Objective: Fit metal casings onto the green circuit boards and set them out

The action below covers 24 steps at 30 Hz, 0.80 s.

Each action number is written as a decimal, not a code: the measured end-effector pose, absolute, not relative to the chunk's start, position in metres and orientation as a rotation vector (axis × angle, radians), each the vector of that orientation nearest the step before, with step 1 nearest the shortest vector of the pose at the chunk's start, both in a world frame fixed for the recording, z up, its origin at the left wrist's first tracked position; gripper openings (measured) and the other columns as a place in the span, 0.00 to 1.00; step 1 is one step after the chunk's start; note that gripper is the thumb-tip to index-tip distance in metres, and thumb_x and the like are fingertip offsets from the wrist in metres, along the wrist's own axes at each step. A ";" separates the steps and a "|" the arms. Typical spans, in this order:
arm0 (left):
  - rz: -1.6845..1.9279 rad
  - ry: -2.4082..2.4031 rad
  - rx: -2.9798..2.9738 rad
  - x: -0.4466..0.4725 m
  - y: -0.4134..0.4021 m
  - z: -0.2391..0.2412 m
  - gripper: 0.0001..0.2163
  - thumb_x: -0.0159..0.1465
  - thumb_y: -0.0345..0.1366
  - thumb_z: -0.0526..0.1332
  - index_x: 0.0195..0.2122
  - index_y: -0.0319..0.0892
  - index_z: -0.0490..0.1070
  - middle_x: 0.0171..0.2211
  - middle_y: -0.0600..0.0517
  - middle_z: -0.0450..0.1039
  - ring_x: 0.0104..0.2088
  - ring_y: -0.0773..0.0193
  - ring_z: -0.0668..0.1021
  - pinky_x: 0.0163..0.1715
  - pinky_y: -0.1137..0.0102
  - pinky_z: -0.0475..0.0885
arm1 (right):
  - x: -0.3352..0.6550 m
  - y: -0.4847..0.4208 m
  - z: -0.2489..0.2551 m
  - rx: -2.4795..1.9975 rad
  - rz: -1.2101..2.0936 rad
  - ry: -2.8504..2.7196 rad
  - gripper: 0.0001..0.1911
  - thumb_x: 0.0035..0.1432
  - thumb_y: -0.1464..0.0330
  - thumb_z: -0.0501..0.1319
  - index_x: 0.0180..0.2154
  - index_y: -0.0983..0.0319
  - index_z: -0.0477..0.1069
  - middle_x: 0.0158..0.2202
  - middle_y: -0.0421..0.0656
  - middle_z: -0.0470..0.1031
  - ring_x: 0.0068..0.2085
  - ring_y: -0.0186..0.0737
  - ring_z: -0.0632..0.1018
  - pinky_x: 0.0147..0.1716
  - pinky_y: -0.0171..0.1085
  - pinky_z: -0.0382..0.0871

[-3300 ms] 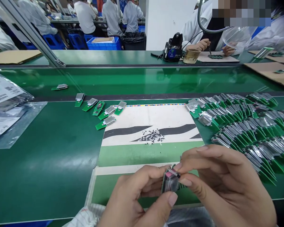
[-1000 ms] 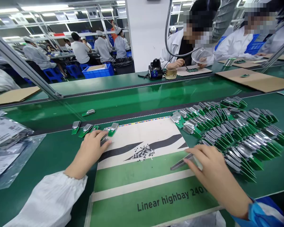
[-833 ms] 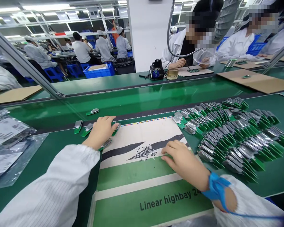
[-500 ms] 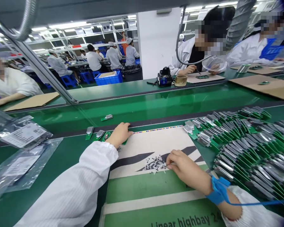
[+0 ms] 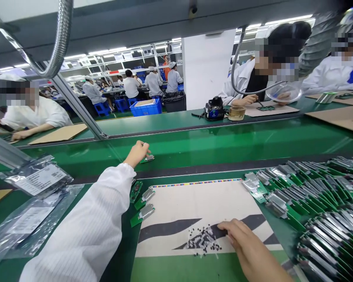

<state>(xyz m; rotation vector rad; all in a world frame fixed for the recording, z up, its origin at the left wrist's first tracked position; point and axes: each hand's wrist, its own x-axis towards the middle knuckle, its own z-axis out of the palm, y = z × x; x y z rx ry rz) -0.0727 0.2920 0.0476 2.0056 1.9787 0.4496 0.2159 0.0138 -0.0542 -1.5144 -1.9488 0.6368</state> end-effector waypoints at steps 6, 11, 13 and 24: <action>0.387 1.921 1.911 -0.071 0.324 0.028 0.12 0.66 0.37 0.61 0.48 0.38 0.70 0.46 0.46 0.73 0.42 0.58 0.77 0.41 0.59 0.75 | 0.222 0.020 -0.042 -1.528 0.672 -1.802 0.10 0.66 0.69 0.50 0.40 0.55 0.70 0.36 0.41 0.75 0.36 0.40 0.79 0.32 0.34 0.76; 0.450 1.766 1.811 -0.065 0.318 0.025 0.11 0.66 0.36 0.60 0.47 0.38 0.70 0.44 0.47 0.74 0.39 0.60 0.78 0.38 0.61 0.76 | 0.227 0.020 -0.039 -1.568 0.709 -1.727 0.10 0.64 0.68 0.51 0.39 0.55 0.70 0.34 0.41 0.75 0.32 0.39 0.78 0.25 0.32 0.72; 0.576 1.720 1.771 -0.062 0.307 0.031 0.10 0.66 0.35 0.60 0.46 0.37 0.70 0.42 0.48 0.74 0.37 0.61 0.78 0.37 0.62 0.76 | 0.230 0.018 -0.035 -1.559 0.711 -1.702 0.09 0.64 0.66 0.52 0.38 0.55 0.70 0.33 0.41 0.75 0.32 0.40 0.77 0.25 0.32 0.72; 0.825 1.248 1.186 -0.022 0.130 0.060 0.18 0.52 0.39 0.70 0.23 0.42 0.58 0.28 0.52 0.73 0.30 0.64 0.79 0.30 0.72 0.73 | 0.232 -0.024 0.013 -1.353 0.780 -1.383 0.04 0.61 0.63 0.60 0.39 0.54 0.72 0.35 0.40 0.77 0.35 0.41 0.79 0.30 0.33 0.78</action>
